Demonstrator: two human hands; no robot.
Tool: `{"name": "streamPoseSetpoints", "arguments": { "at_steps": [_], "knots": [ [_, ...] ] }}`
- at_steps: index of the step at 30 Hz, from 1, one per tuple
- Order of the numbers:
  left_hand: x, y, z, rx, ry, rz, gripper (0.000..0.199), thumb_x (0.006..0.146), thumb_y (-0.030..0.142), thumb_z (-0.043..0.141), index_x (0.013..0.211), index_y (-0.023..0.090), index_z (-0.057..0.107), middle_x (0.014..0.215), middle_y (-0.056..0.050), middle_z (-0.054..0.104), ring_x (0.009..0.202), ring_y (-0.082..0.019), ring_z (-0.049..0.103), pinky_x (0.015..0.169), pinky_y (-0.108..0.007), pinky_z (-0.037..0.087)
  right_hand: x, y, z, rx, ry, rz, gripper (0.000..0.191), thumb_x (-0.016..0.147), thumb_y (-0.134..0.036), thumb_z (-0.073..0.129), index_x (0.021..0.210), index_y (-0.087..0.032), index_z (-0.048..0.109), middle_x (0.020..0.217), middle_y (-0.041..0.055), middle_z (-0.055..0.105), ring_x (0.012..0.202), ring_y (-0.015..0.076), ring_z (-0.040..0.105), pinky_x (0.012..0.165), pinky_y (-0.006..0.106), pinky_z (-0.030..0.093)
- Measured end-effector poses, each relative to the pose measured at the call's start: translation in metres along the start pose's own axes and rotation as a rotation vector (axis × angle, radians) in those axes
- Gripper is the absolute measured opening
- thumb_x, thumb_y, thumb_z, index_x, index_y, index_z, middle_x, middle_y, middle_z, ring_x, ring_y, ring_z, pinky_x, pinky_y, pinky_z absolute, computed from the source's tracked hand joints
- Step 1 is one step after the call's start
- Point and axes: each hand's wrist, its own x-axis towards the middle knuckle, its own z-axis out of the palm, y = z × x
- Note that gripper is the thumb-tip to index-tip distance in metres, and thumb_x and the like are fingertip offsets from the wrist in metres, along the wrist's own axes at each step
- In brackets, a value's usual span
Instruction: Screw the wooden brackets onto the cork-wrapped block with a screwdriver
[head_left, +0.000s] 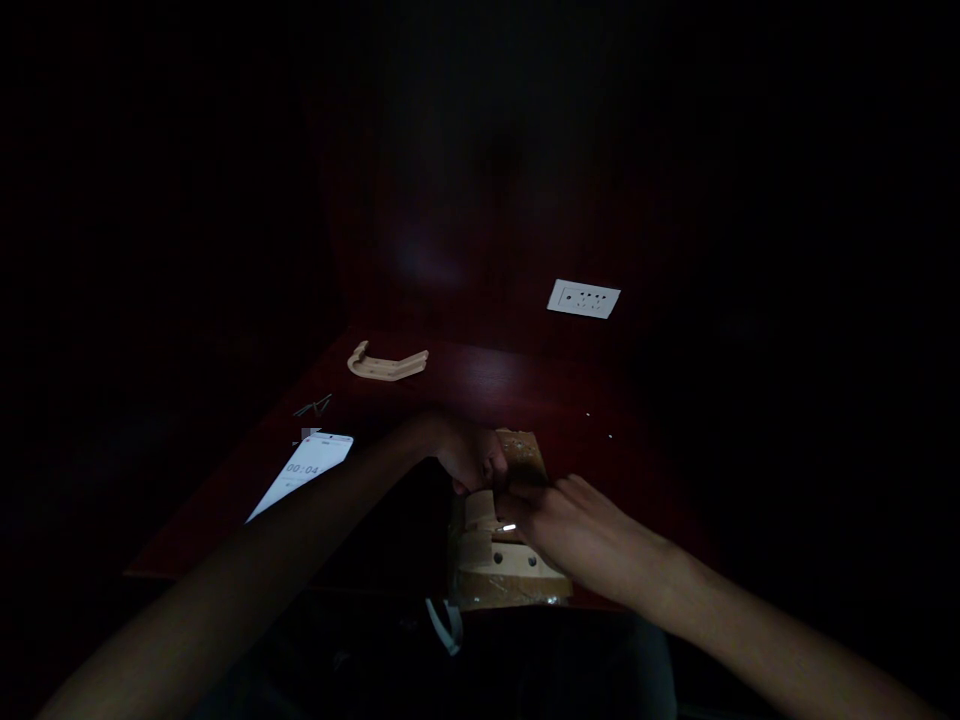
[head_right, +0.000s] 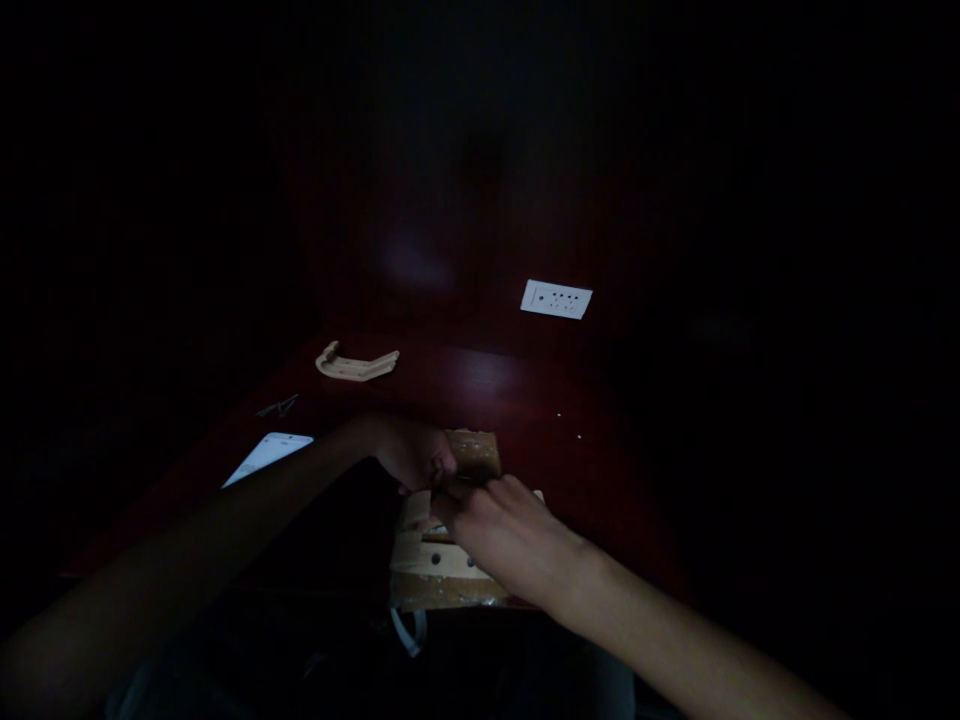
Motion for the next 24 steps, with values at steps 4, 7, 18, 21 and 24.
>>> {"name": "streamPoseSetpoints", "arguments": {
  "at_steps": [4, 7, 18, 21, 24],
  "knots": [
    [0.001, -0.0002, -0.0004, 0.039, 0.005, -0.014, 0.029, 0.053, 0.004, 0.048, 0.073, 0.017, 0.064, 0.061, 0.004, 0.058, 0.054, -0.011, 0.053, 0.05, -0.02, 0.042, 0.0003, -0.0022, -0.0013, -0.091, 0.017, -0.027, 0.031, 0.085, -0.003, 0.046, 0.108, -0.018, 0.061, 0.102, 0.007, 0.065, 0.077, 0.0157, 0.062, 0.062, 0.026, 0.041],
    [0.0008, 0.0006, 0.0004, 0.031, 0.007, -0.029, 0.026, 0.053, 0.005, 0.048, 0.071, 0.017, 0.062, 0.063, 0.004, 0.059, 0.056, -0.012, 0.055, 0.053, -0.023, 0.045, 0.0003, -0.0036, 0.0003, -0.138, 0.039, -0.034, 0.029, 0.084, -0.003, 0.048, 0.106, -0.017, 0.062, 0.103, 0.0077, 0.065, 0.076, 0.0162, 0.062, 0.061, 0.026, 0.041],
    [-0.0012, 0.0033, 0.0017, -0.017, 0.031, -0.098, 0.025, 0.052, 0.005, 0.048, 0.069, 0.018, 0.06, 0.062, 0.004, 0.058, 0.056, -0.012, 0.056, 0.056, -0.024, 0.048, 0.0037, -0.002, 0.0009, -0.113, 0.055, -0.055, 0.027, 0.085, -0.006, 0.048, 0.106, -0.018, 0.06, 0.103, 0.0074, 0.065, 0.072, 0.0152, 0.062, 0.057, 0.026, 0.04],
    [0.0002, 0.0014, 0.0017, -0.034, 0.029, -0.105, 0.023, 0.054, 0.005, 0.049, 0.068, 0.018, 0.06, 0.062, 0.004, 0.058, 0.056, -0.012, 0.056, 0.056, -0.024, 0.048, 0.0047, -0.0015, 0.0004, -0.105, 0.039, -0.061, 0.026, 0.085, -0.005, 0.047, 0.104, -0.017, 0.06, 0.102, 0.0072, 0.065, 0.071, 0.0152, 0.062, 0.058, 0.026, 0.04],
    [0.0007, 0.0014, 0.0016, -0.025, 0.026, -0.108, 0.022, 0.055, 0.005, 0.051, 0.068, 0.018, 0.062, 0.062, 0.004, 0.059, 0.057, -0.012, 0.055, 0.059, -0.025, 0.048, 0.0057, -0.0012, -0.0009, -0.083, 0.026, -0.061, 0.025, 0.086, -0.005, 0.044, 0.101, -0.016, 0.061, 0.099, 0.0072, 0.065, 0.071, 0.0153, 0.063, 0.058, 0.027, 0.041]
  ]
}}
